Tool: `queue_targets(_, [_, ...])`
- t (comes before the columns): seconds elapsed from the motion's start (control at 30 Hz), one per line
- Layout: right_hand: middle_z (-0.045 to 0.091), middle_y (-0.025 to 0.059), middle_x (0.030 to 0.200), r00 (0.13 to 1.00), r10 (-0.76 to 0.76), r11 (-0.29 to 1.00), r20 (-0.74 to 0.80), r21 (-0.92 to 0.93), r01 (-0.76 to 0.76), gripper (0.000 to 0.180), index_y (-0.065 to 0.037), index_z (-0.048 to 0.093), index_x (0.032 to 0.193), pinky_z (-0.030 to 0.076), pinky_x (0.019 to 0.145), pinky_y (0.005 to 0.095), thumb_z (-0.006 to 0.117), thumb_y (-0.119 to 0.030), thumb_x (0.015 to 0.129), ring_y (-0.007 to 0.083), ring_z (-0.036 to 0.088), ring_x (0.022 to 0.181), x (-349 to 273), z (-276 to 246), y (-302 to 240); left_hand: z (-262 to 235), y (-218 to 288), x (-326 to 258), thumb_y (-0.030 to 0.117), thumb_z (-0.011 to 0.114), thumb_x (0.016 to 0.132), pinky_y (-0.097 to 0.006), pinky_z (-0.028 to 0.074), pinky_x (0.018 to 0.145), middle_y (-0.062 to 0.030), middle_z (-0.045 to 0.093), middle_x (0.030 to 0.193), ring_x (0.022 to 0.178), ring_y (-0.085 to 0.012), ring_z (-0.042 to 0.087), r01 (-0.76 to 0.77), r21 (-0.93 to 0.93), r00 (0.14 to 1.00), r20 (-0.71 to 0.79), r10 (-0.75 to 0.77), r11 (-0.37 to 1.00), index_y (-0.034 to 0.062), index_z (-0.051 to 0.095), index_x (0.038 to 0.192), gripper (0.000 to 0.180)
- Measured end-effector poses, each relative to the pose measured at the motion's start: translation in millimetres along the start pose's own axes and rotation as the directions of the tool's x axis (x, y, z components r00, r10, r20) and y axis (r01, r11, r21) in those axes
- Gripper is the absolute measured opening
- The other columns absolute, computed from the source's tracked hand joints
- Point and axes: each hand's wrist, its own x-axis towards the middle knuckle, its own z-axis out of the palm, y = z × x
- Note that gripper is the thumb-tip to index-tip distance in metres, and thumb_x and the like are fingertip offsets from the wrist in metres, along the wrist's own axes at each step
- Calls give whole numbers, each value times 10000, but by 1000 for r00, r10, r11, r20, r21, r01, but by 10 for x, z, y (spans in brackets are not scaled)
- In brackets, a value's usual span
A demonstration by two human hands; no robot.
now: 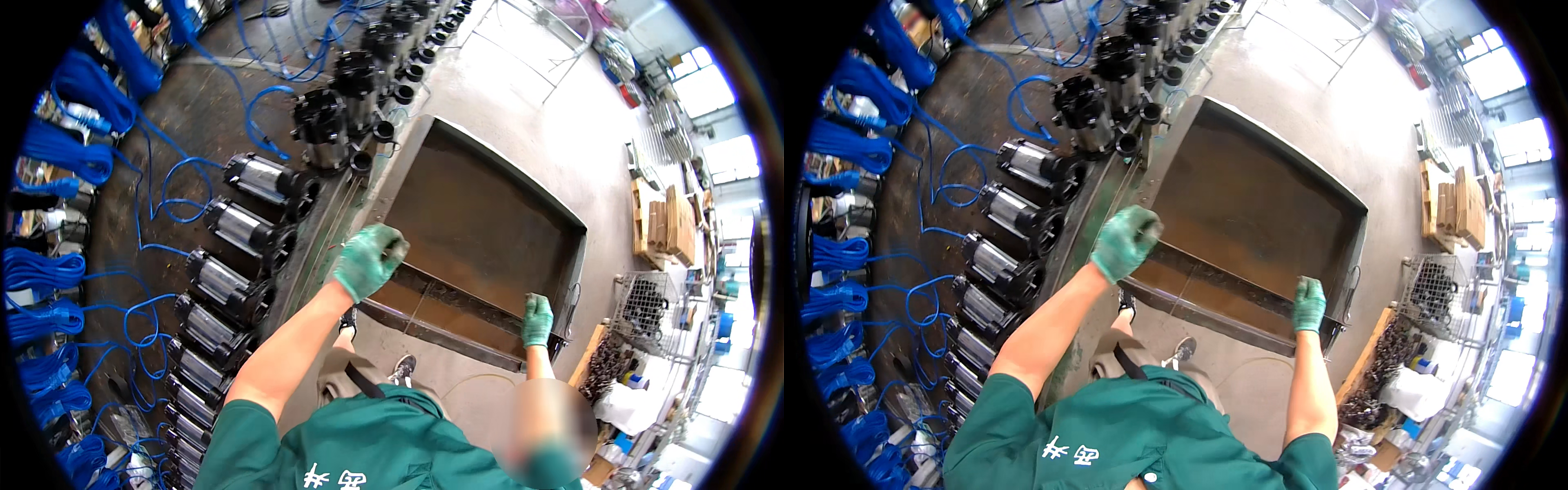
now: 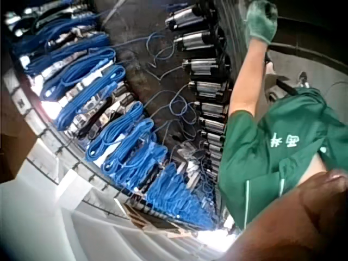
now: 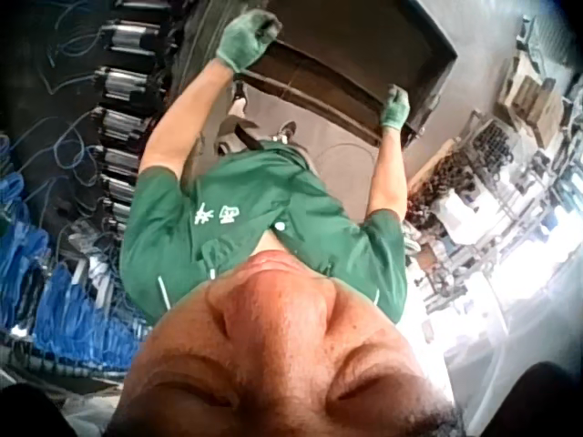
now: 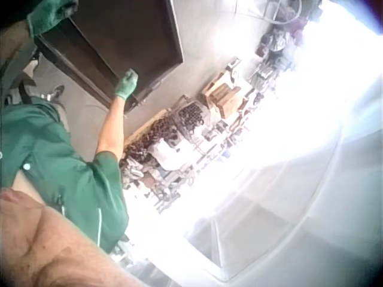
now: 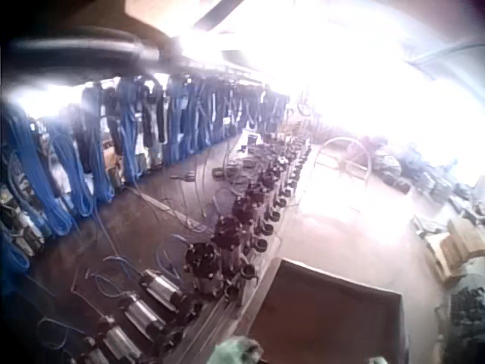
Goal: The person repeatedly picks up cylindrical electric motors from a rack, submerges them in a water-filled metal tray, and then removes them. The person handles the motors one at a time, connecting or disconnecting blue cables as needed during the process.
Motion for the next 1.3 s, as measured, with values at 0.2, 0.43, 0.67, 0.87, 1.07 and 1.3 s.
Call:
queue_targets(0.2, [663,189,974,999,-19,995,-38,-100,15,264,-35,690,997,518,826,504,570,-260,1065,414,639,933,-26,-87,987,1186,-222,295,525,610,1015,-535,526,848,-211,723,959,956,-453,667,177,505,879,306,-367,845,45,697,917,497])
queue_targets(0.43, [678,145,911,989,-39,993,-141,-115,23,330,-61,699,907,541,746,477,575,-325,1062,361,665,861,19,31,935,1355,-173,304,555,566,1035,-536,531,826,-213,699,885,907,-430,673,152,723,866,231,-443,674,67,676,863,530])
queue_targets(0.67, [650,133,808,978,-70,989,-199,-142,42,352,-68,657,801,537,666,469,584,-302,1054,344,660,766,135,11,927,1462,-184,377,553,519,1054,-548,548,855,-229,732,954,953,-441,695,174,785,836,201,-510,594,54,703,915,550])
queue_targets(0.87, [641,128,791,964,-98,987,-246,-145,64,339,-80,640,779,533,642,460,605,-288,1045,340,655,734,473,44,933,1580,-293,683,571,495,1061,-549,545,840,-226,730,955,949,-447,690,186,806,824,183,-536,562,64,692,911,565])
queue_targets(1.07, [653,127,800,974,-44,982,-223,-188,1,384,-87,641,780,542,655,481,565,-334,1065,347,671,747,1015,111,1039,1761,-375,1129,594,476,1063,-540,539,871,-223,732,975,981,-450,684,219,811,806,162,-569,542,72,692,938,578])
queue_targets(1.3, [675,133,830,975,-1,980,-223,-194,-43,392,-99,658,817,538,662,500,538,-365,1078,378,675,750,1713,196,1110,1958,-588,1723,630,449,1057,-542,541,892,-223,741,1013,1018,-440,690,241,809,797,151,-584,537,82,701,985,607])
